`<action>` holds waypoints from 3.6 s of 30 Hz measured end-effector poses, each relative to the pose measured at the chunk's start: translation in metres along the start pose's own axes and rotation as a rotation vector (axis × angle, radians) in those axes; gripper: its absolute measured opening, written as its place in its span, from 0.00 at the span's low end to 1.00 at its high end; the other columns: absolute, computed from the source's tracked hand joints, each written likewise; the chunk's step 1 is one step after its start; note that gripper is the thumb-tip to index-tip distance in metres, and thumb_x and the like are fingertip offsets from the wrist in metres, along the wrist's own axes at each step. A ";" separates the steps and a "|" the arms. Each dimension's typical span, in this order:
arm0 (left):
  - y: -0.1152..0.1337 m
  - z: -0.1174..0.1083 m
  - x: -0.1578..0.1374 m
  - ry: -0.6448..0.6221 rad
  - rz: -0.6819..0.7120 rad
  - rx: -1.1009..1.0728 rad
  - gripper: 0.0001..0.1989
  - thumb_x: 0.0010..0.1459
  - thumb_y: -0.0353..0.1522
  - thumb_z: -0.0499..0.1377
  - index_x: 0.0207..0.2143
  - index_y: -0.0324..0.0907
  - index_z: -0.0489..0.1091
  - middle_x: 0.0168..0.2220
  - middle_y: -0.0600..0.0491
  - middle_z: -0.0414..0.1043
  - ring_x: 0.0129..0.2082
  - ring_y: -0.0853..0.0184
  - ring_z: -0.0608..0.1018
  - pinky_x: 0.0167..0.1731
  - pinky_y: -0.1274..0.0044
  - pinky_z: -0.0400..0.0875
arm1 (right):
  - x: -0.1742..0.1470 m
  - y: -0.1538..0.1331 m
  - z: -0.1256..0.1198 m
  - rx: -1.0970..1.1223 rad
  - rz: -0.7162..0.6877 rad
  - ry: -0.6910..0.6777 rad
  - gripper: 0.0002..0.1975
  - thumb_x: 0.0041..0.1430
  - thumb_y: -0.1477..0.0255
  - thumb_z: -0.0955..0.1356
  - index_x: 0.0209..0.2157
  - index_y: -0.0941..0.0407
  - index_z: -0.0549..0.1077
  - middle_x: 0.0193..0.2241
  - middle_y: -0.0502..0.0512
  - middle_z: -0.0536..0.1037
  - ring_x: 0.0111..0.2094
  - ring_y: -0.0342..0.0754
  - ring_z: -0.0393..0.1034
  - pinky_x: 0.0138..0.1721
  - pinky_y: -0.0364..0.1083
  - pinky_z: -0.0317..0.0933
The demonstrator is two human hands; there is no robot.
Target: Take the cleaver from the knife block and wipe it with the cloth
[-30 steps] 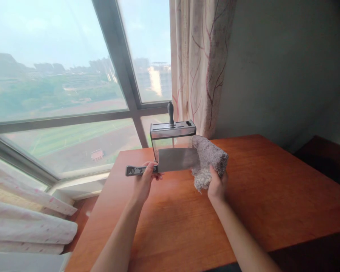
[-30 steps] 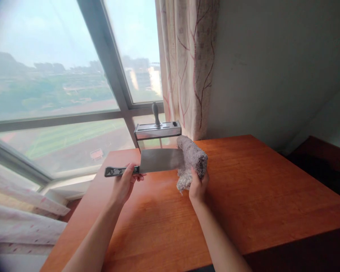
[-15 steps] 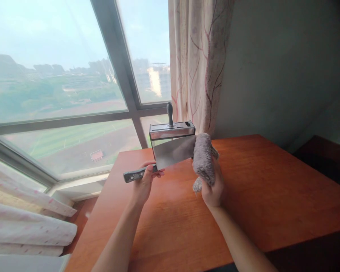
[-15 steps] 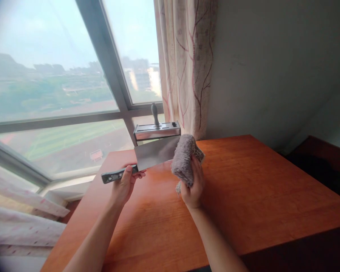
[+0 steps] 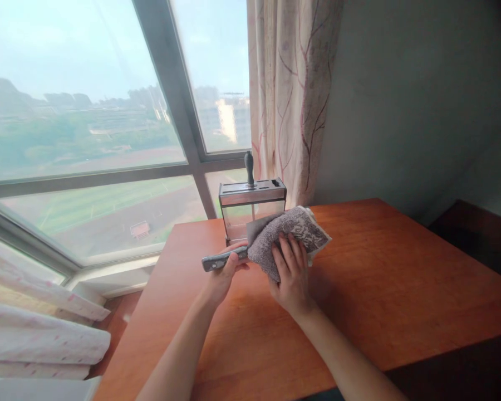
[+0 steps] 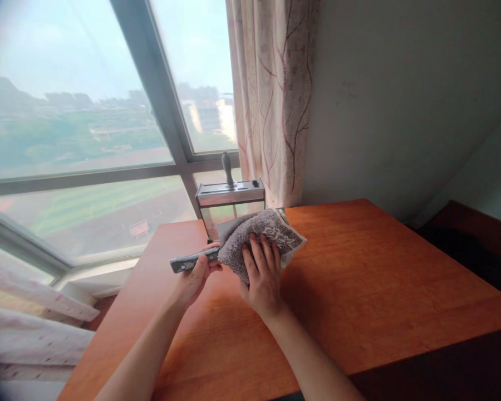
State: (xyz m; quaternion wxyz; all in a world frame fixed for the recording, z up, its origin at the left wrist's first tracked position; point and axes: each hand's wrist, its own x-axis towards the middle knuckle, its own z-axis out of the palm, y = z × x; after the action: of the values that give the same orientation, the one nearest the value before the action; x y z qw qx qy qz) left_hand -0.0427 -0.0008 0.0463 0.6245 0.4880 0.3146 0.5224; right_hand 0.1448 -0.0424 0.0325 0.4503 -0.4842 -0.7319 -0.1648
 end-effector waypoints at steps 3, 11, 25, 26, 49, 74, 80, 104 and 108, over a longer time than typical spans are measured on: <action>0.002 0.003 -0.002 -0.057 -0.023 -0.012 0.28 0.53 0.47 0.62 0.52 0.41 0.70 0.46 0.41 0.75 0.44 0.54 0.78 0.42 0.67 0.70 | 0.001 0.003 0.000 0.008 0.016 0.002 0.31 0.58 0.74 0.62 0.63 0.57 0.53 0.65 0.64 0.55 0.66 0.63 0.44 0.60 0.68 0.46; 0.012 0.020 -0.003 -0.047 -0.074 -0.080 0.21 0.58 0.40 0.60 0.51 0.40 0.70 0.45 0.40 0.76 0.47 0.52 0.77 0.41 0.70 0.67 | 0.005 0.019 0.003 0.064 0.131 0.061 0.31 0.59 0.75 0.62 0.63 0.55 0.54 0.64 0.63 0.56 0.66 0.61 0.45 0.60 0.67 0.47; 0.013 0.017 0.000 -0.009 0.015 -0.188 0.21 0.59 0.39 0.58 0.54 0.44 0.64 0.47 0.42 0.76 0.51 0.54 0.75 0.43 0.70 0.67 | -0.007 0.022 0.006 0.373 0.428 0.373 0.25 0.61 0.72 0.61 0.60 0.57 0.61 0.58 0.65 0.66 0.59 0.60 0.60 0.57 0.62 0.57; 0.013 0.019 0.000 -0.010 0.018 -0.187 0.22 0.59 0.39 0.58 0.54 0.45 0.64 0.48 0.43 0.75 0.51 0.55 0.75 0.43 0.70 0.67 | -0.007 0.017 0.004 0.353 0.331 0.315 0.26 0.60 0.72 0.60 0.61 0.56 0.59 0.59 0.64 0.64 0.60 0.60 0.58 0.58 0.63 0.56; 0.005 0.020 -0.001 -0.075 -0.058 -0.333 0.20 0.57 0.44 0.59 0.48 0.43 0.71 0.49 0.46 0.74 0.51 0.55 0.75 0.53 0.64 0.64 | 0.008 0.020 -0.003 0.051 0.143 0.105 0.30 0.56 0.73 0.62 0.61 0.57 0.55 0.64 0.64 0.57 0.65 0.62 0.46 0.60 0.69 0.45; 0.010 0.013 0.000 -0.084 -0.066 -0.376 0.19 0.59 0.43 0.58 0.48 0.44 0.72 0.47 0.47 0.76 0.51 0.56 0.74 0.54 0.65 0.62 | 0.011 0.020 -0.002 -0.019 0.178 0.076 0.31 0.55 0.72 0.62 0.61 0.58 0.56 0.64 0.63 0.57 0.65 0.62 0.46 0.61 0.68 0.42; 0.011 0.014 0.001 -0.067 -0.065 -0.411 0.20 0.60 0.44 0.56 0.49 0.42 0.72 0.46 0.46 0.77 0.51 0.57 0.75 0.53 0.66 0.62 | 0.008 0.011 -0.003 -0.025 0.148 0.027 0.30 0.56 0.71 0.62 0.61 0.59 0.58 0.64 0.64 0.57 0.65 0.63 0.45 0.61 0.68 0.42; 0.005 0.016 0.000 -0.082 -0.097 -0.384 0.19 0.60 0.44 0.57 0.49 0.45 0.71 0.47 0.47 0.76 0.51 0.56 0.75 0.52 0.67 0.62 | 0.011 0.026 -0.004 -0.003 0.218 0.160 0.30 0.56 0.73 0.62 0.61 0.58 0.56 0.62 0.65 0.60 0.65 0.62 0.47 0.60 0.68 0.44; 0.003 0.017 0.001 -0.085 -0.099 -0.362 0.17 0.60 0.43 0.57 0.48 0.45 0.71 0.48 0.47 0.75 0.52 0.57 0.74 0.52 0.67 0.62 | 0.010 0.021 -0.005 -0.027 0.191 0.088 0.30 0.55 0.72 0.62 0.61 0.58 0.57 0.63 0.64 0.59 0.65 0.63 0.47 0.61 0.68 0.42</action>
State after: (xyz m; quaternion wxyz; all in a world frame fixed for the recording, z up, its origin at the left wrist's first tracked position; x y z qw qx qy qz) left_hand -0.0281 -0.0050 0.0550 0.7397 0.3733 0.2124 0.5180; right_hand 0.1642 -0.0302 0.0393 0.4891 -0.5502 -0.6594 -0.1520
